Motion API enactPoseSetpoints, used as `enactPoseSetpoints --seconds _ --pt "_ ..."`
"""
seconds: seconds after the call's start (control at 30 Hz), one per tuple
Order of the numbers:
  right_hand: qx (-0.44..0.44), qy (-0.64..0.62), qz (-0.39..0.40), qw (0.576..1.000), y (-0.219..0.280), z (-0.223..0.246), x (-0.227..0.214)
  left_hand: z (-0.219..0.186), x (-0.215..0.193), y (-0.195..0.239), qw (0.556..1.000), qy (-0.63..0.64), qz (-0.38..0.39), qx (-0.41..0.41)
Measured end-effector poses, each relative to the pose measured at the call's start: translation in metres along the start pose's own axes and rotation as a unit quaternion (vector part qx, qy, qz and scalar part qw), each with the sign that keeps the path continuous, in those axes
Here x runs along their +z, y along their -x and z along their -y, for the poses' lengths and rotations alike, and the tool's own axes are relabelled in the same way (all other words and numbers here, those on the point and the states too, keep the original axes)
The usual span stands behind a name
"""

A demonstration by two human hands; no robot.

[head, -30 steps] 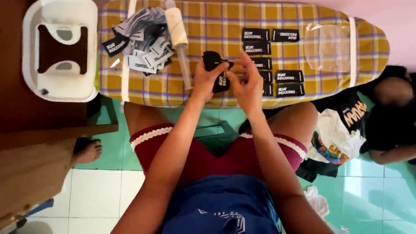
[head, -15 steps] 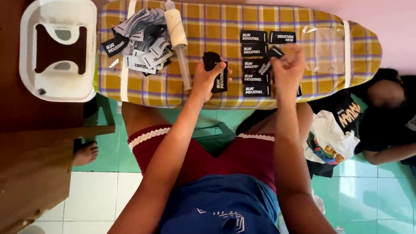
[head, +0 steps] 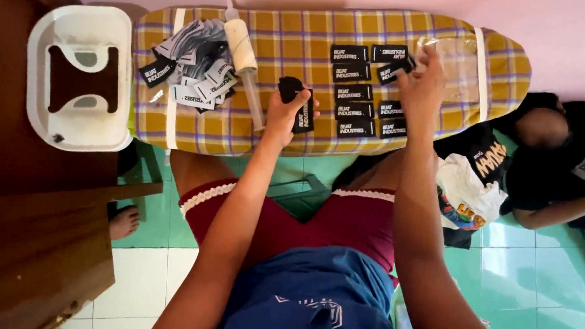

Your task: The person sits at a table and repeatedly picks up small black rectangular tags, peeling off backing or separating them, then placing them in neat rows on a yellow plaid surface. The person handles the tags one at a time, occasionally adjusting the arrangement.

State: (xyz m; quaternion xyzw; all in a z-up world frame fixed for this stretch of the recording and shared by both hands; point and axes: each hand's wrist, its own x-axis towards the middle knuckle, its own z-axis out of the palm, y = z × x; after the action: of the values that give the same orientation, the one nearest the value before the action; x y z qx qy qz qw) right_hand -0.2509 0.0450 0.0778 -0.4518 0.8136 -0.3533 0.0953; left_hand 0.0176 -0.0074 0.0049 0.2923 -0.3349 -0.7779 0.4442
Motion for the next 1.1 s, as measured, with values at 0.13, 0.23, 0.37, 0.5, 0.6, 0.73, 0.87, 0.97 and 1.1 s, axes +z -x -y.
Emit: enactPoseSetpoints --seconds 0.13,0.23,0.37,0.5,0.6,0.73,0.87,0.97,1.1 --pt "-0.191 0.081 -0.041 0.977 0.005 -0.025 0.01 0.005 0.001 -0.001 1.0 0.008 0.006 0.013" --pt "-0.223 0.13 0.034 0.965 -0.003 -0.059 0.029 0.015 0.002 -0.004 0.997 0.04 -0.041 0.045" --pt "-0.23 0.237 0.092 0.939 0.003 -0.052 0.037 0.011 0.004 -0.003 0.997 0.049 -0.042 0.048" --pt "-0.229 0.264 0.086 0.933 0.012 -0.042 0.039 0.013 0.004 -0.002 0.996 0.052 -0.039 0.054" --pt "-0.222 0.313 0.111 0.917 0.015 -0.031 0.037 0.011 0.004 -0.001 0.997 0.033 -0.029 0.063" --pt "-0.223 0.31 0.113 0.918 0.017 -0.025 0.034 0.01 0.003 -0.002 0.997 0.031 -0.032 0.064" --pt "-0.286 0.085 0.067 0.952 0.031 0.029 0.024 0.006 0.005 0.0 0.997 0.013 -0.03 0.069" --pt "-0.275 -0.132 0.122 0.945 0.054 0.068 0.021 0.002 0.017 0.01 0.996 -0.021 -0.051 0.066" --pt "-0.206 -0.218 0.223 0.928 0.067 0.09 0.028 0.026 -0.003 -0.011 0.993 -0.002 -0.073 0.089"
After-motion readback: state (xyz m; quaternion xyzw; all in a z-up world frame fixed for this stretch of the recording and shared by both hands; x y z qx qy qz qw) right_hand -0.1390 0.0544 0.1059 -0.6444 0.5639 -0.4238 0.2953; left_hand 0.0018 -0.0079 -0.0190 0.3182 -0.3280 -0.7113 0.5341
